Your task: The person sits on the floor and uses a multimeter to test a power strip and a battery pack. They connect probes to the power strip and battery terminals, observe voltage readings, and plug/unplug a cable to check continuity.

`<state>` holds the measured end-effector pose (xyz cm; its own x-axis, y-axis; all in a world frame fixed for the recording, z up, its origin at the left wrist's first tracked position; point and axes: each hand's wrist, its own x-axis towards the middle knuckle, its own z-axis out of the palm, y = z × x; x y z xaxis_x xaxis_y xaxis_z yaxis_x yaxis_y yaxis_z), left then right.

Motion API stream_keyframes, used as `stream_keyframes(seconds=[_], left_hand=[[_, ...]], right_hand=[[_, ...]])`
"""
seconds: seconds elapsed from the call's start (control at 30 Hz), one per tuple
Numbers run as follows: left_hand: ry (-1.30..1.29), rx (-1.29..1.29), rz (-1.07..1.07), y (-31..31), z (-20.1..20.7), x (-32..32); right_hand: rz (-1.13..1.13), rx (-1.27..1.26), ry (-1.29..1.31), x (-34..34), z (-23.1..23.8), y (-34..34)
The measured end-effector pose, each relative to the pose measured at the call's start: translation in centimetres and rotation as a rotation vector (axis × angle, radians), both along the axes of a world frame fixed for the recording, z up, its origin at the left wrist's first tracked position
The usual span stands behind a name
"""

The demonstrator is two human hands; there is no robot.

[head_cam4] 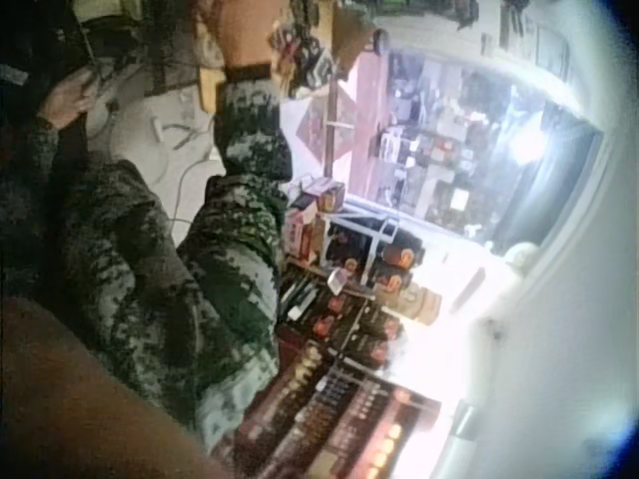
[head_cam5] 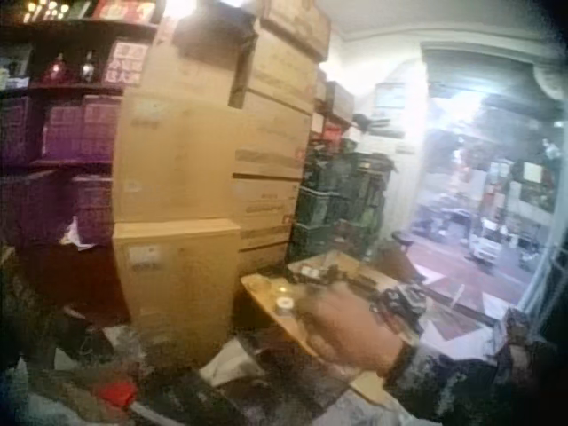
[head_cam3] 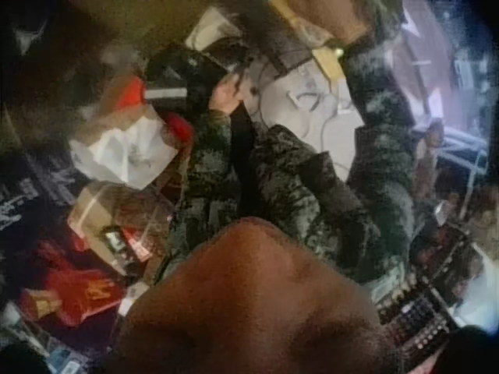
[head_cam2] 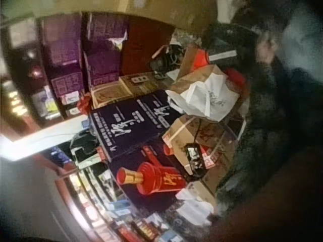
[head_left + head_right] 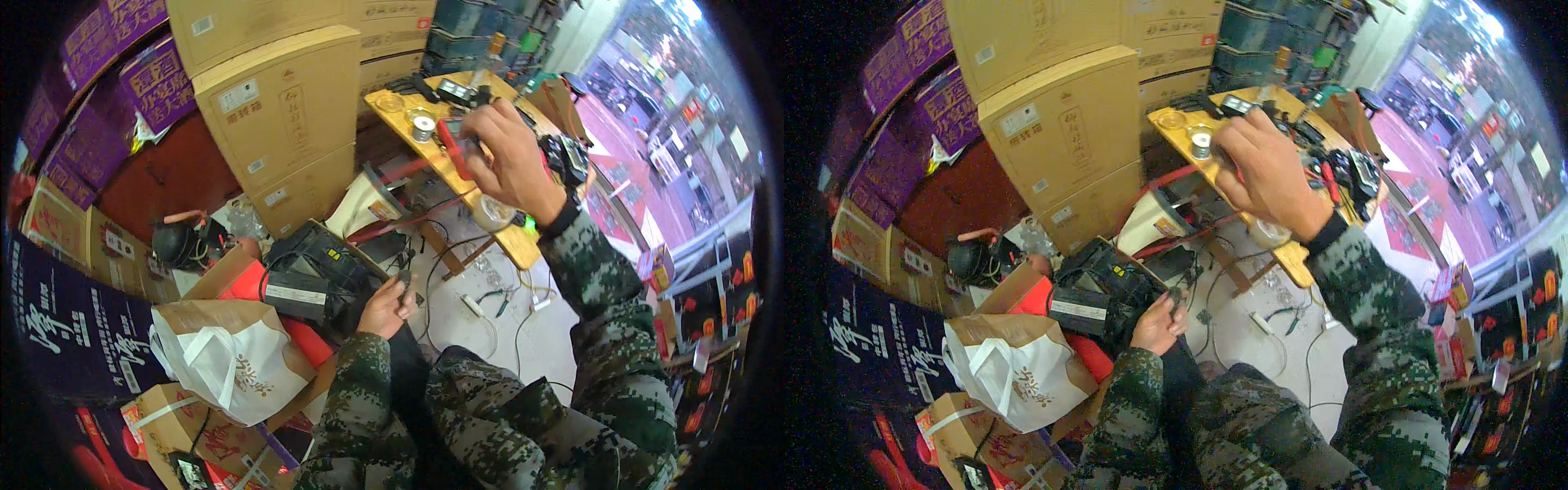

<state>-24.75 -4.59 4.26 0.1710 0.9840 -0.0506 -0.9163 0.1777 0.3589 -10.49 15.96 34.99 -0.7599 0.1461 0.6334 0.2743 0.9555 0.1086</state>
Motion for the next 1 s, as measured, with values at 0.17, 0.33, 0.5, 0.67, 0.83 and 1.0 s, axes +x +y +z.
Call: stream_keyframes(seconds=[0.17, 0.33, 0.5, 0.67, 0.83, 1.0], left_hand=[[0.14, 0.028, -0.077, -5.1, 0.2, 1.1], [0.407, -0.011, -0.254, -10.0, 0.8, 5.5], [0.808, 0.149, -0.208, -11.8, 3.2, 8.2], [0.632, 0.082, -0.143, -11.3, 5.7, 10.4], [0.397, 0.044, -0.065, -11.3, 8.0, 10.7], [0.453, 0.071, 0.041, -10.9, 9.7, 10.4]], right_hand=[[-0.065, -0.148, 0.298, 8.3, -3.3, -9.2], [-0.242, -0.661, 0.691, 13.7, -9.4, -19.0], [-0.266, -0.95, 0.887, 16.8, -13.0, -24.9], [-0.345, -1.055, 1.023, 18.8, -13.2, -25.7], [-0.391, -1.167, 0.993, 18.1, -12.6, -24.9], [-0.16, -1.311, 0.972, 17.5, -12.6, -24.0]])
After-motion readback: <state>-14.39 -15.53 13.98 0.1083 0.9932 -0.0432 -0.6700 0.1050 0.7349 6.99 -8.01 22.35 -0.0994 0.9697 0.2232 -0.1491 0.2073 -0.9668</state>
